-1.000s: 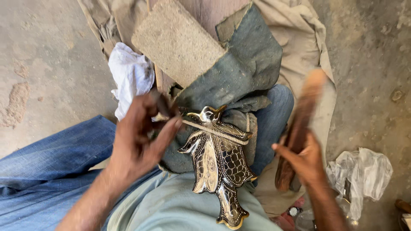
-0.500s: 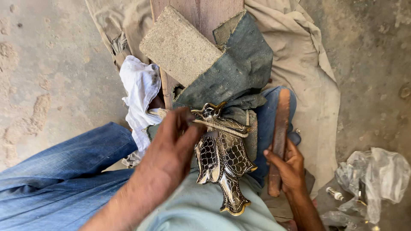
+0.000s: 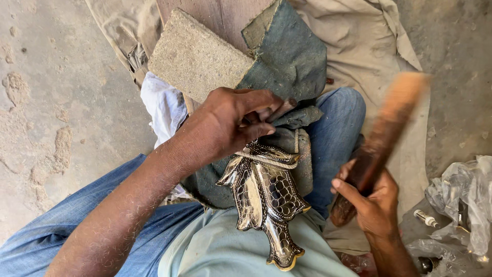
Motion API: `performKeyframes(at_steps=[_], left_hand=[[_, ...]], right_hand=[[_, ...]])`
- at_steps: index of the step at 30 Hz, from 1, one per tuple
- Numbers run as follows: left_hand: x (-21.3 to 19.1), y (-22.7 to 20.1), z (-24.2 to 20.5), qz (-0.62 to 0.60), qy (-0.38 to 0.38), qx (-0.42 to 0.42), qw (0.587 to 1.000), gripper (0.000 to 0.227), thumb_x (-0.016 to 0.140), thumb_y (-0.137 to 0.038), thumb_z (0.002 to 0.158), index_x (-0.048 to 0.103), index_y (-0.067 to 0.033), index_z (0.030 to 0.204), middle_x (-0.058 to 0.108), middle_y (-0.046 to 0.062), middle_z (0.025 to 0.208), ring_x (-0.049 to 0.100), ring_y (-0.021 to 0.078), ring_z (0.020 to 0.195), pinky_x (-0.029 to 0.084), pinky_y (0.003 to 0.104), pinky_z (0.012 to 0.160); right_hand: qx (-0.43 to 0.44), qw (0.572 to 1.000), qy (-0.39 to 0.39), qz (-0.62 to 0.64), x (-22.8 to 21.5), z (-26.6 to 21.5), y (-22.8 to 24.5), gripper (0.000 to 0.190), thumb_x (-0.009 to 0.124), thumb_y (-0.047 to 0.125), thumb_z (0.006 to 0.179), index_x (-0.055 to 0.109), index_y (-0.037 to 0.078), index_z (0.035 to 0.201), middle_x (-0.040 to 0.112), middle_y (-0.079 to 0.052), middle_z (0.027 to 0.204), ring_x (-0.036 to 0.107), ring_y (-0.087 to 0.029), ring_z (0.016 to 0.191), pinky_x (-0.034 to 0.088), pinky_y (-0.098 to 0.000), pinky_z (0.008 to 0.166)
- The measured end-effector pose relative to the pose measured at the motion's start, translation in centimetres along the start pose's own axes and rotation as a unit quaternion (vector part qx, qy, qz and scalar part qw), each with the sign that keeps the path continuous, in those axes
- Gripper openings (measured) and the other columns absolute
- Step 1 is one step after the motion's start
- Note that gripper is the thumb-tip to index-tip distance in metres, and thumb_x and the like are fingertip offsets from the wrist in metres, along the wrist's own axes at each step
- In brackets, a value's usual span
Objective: The person hammers a decorative metal object with a wooden mallet while seated on the floor. They repeatedly reposition the object and strike it to shape or flatten the surface.
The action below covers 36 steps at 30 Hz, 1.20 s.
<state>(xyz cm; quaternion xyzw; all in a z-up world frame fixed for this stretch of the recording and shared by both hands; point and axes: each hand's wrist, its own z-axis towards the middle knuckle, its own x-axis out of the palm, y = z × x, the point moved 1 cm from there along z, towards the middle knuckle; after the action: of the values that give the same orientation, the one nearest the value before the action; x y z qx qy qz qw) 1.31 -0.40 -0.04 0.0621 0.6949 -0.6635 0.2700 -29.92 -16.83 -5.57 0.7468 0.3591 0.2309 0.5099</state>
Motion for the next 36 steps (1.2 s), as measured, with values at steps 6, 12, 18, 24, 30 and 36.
performKeyframes(at_steps=[6, 12, 18, 24, 30, 36], left_hand=[[0.1, 0.1, 0.7, 0.012, 0.031, -0.051, 0.998, 0.039, 0.080, -0.012, 0.087, 0.060, -0.0068, 0.120, 0.073, 0.007, 0.086, 0.076, 0.0255, 0.079, 0.059, 0.040, 0.066], [0.5, -0.7, 0.0, 0.020, -0.019, 0.015, 1.000, 0.038, 0.074, -0.011, 0.094, 0.057, -0.0073, 0.128, 0.073, 0.012, 0.106, 0.075, 0.0315, 0.095, 0.061, 0.041, 0.080], [1.1, -1.4, -0.2, 0.050, -0.003, -0.004, 0.999, 0.040, 0.067, -0.017, 0.098, 0.058, -0.0133, 0.137, 0.073, 0.013, 0.112, 0.074, 0.0339, 0.093, 0.061, 0.043, 0.080], [1.1, -1.2, -0.2, 0.086, 0.001, -0.016, 0.996, 0.043, 0.066, -0.021, 0.099, 0.056, -0.0139, 0.140, 0.072, 0.014, 0.107, 0.072, 0.0369, 0.089, 0.059, 0.046, 0.078], [1.1, -0.8, -0.3, 0.071, -0.004, 0.003, 0.997, 0.041, 0.066, -0.020, 0.100, 0.057, -0.0148, 0.139, 0.073, 0.013, 0.111, 0.072, 0.0367, 0.092, 0.059, 0.046, 0.079], [0.9, -0.4, 0.0, 0.065, 0.001, 0.018, 0.998, 0.042, 0.069, -0.017, 0.097, 0.058, -0.0138, 0.137, 0.074, 0.013, 0.110, 0.073, 0.0360, 0.093, 0.060, 0.045, 0.080]], right_hand=[[-0.045, 0.995, 0.019, -0.087, -0.3, 1.0, 3.6, 0.037, 0.075, -0.014, 0.081, 0.060, 0.001, 0.111, 0.067, -0.009, 0.097, 0.067, -0.015, 0.091, 0.060, -0.0310, 0.078], [-0.079, 0.980, 0.012, -0.185, -0.6, 2.7, 6.7, 0.036, 0.075, -0.011, 0.084, 0.060, 0.001, 0.115, 0.069, -0.008, 0.097, 0.070, -0.015, 0.092, 0.062, -0.0316, 0.082], [-0.112, 0.908, -0.007, -0.403, -0.9, 3.8, 9.2, 0.040, 0.073, -0.010, 0.083, 0.060, -0.002, 0.120, 0.072, -0.010, 0.100, 0.072, -0.016, 0.092, 0.059, -0.0311, 0.083], [-0.087, 0.867, -0.004, -0.491, -0.2, 4.3, 9.5, 0.048, 0.075, -0.008, 0.079, 0.062, -0.002, 0.125, 0.072, -0.011, 0.094, 0.072, -0.017, 0.080, 0.058, -0.0321, 0.070], [-0.127, 0.911, 0.005, -0.392, 0.1, 4.4, 9.5, 0.038, 0.074, -0.002, 0.087, 0.060, 0.001, 0.122, 0.071, -0.009, 0.093, 0.070, -0.013, 0.085, 0.057, -0.0278, 0.079], [-0.123, 0.860, -0.012, -0.496, -0.1, 4.8, 9.7, 0.035, 0.078, 0.001, 0.088, 0.062, 0.002, 0.119, 0.070, -0.008, 0.091, 0.070, -0.015, 0.081, 0.057, -0.0326, 0.077]])
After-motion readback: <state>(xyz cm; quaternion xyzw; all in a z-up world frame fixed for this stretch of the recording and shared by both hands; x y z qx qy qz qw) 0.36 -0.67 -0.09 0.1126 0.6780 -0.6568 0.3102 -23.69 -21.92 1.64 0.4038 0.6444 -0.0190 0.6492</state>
